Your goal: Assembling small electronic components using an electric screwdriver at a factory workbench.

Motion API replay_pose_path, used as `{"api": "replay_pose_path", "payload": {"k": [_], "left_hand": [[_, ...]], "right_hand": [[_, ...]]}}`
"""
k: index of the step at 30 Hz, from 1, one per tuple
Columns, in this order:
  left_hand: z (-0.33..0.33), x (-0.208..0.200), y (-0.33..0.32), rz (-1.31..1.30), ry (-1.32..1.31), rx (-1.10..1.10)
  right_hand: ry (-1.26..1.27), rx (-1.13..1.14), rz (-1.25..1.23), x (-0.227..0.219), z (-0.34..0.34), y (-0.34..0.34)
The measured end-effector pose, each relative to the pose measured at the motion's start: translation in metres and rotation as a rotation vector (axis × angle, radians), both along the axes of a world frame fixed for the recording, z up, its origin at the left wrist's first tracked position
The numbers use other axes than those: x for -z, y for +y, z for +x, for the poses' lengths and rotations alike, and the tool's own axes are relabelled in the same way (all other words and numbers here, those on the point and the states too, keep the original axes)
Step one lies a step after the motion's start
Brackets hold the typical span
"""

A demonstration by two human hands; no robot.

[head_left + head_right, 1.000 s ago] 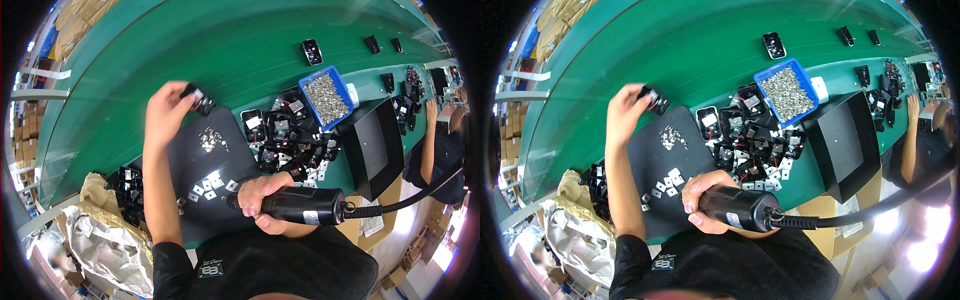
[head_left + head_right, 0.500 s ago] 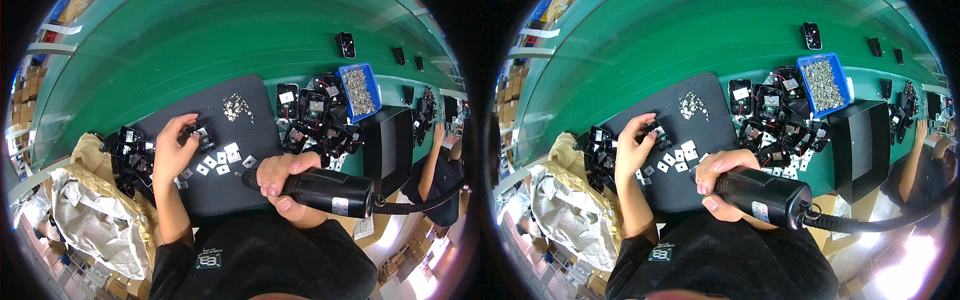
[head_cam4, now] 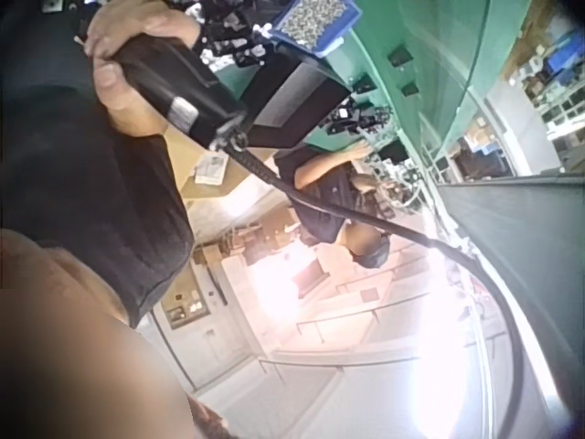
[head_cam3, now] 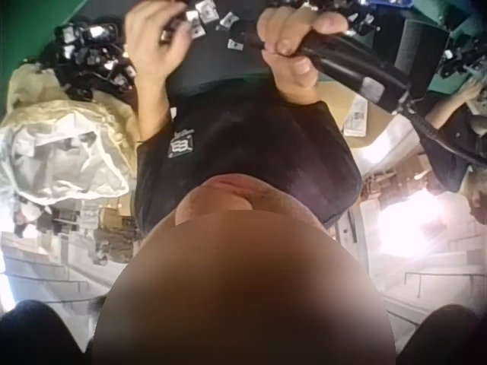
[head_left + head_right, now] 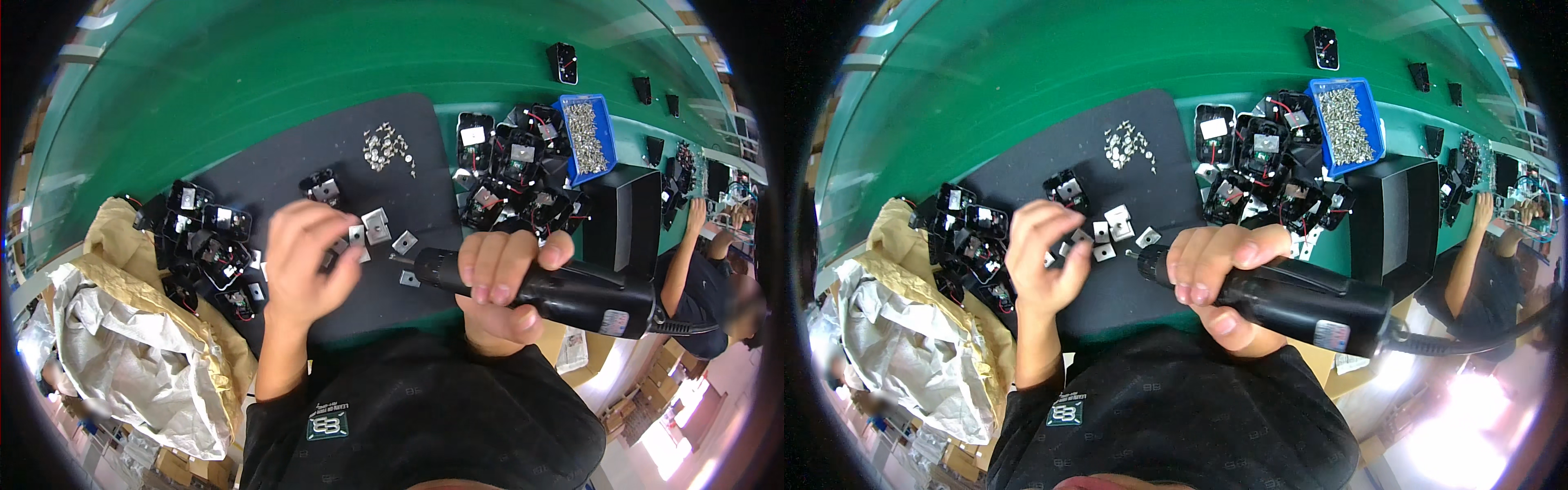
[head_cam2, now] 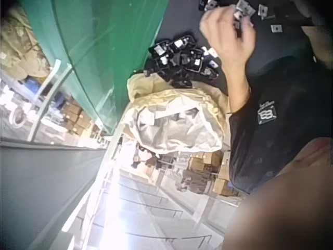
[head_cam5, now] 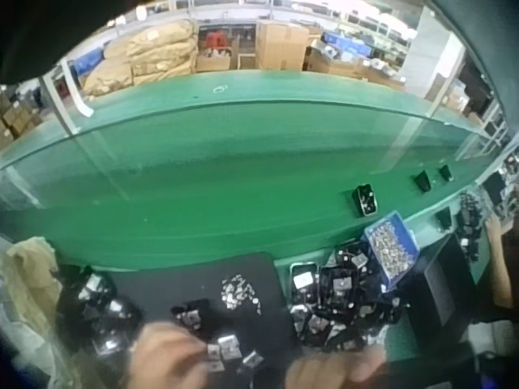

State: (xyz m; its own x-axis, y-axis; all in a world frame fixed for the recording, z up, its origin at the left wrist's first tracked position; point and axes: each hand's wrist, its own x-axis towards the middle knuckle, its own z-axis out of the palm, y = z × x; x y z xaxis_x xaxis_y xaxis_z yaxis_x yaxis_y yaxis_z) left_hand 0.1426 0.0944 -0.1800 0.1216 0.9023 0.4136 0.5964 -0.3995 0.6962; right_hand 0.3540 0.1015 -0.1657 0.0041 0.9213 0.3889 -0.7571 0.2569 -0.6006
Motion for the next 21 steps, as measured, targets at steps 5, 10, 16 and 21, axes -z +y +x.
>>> {"api": "replay_pose_path", "payload": {"k": [5,10,16,21], "left_hand": [[0.011,0.013,-0.027,0.079,0.047,0.131],[0.012,0.023,-0.040,-0.012,-0.086,0.034],[-0.001,0.021,-0.036,-0.016,-0.114,0.105],[-0.006,0.023,-0.037,-0.033,-0.216,0.143]], "right_hand": [[0.030,0.023,0.051,-0.016,-0.011,0.001],[0.052,-0.038,0.048,-0.024,-0.019,-0.003],[0.043,-0.037,0.023,-0.028,-0.030,-0.008],[0.062,-0.079,0.036,-0.029,-0.031,-0.007]]}}
